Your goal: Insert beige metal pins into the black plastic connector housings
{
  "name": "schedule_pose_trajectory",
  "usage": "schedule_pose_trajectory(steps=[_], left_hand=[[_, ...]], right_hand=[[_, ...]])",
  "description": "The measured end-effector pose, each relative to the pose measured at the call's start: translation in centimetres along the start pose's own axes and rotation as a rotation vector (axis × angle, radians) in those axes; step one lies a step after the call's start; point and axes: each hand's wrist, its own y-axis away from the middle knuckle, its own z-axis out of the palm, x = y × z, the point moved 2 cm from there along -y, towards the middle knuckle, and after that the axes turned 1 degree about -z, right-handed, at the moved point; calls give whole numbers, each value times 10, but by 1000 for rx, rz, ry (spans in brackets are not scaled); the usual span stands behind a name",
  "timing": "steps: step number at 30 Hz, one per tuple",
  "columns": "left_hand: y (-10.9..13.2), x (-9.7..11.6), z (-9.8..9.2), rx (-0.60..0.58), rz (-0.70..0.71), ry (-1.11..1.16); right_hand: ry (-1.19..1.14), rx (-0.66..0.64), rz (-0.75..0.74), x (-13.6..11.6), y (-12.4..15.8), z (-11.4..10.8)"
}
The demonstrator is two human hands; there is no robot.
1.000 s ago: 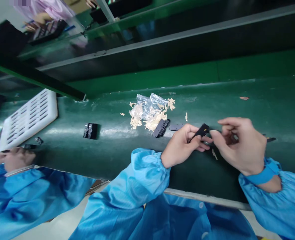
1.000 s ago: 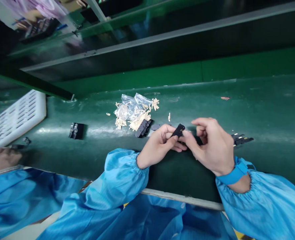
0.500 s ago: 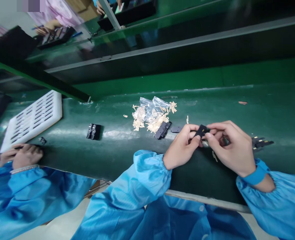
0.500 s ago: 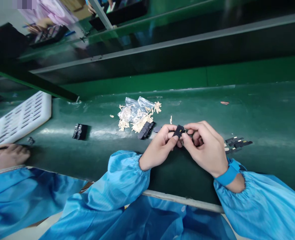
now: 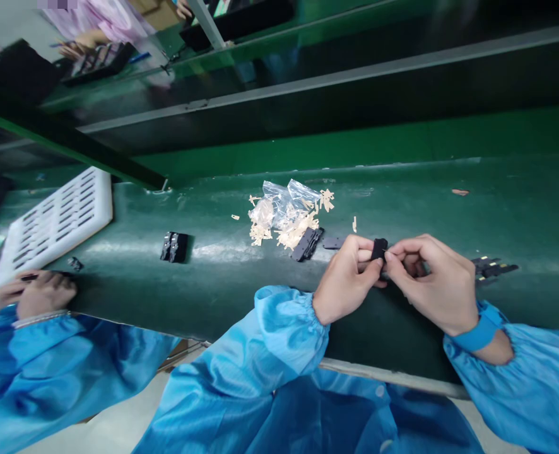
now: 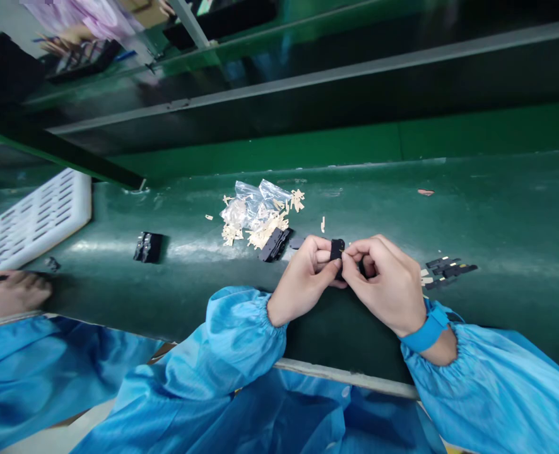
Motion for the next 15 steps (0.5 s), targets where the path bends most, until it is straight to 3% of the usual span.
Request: schedule_pose_trajectory(steps=[8, 15], left_hand=[[6, -3, 7, 19, 38, 6], [7, -8, 7, 35, 107, -64]], right_hand=[[-75, 36, 216, 2, 5, 4], [-89, 49, 248, -1, 4, 3]])
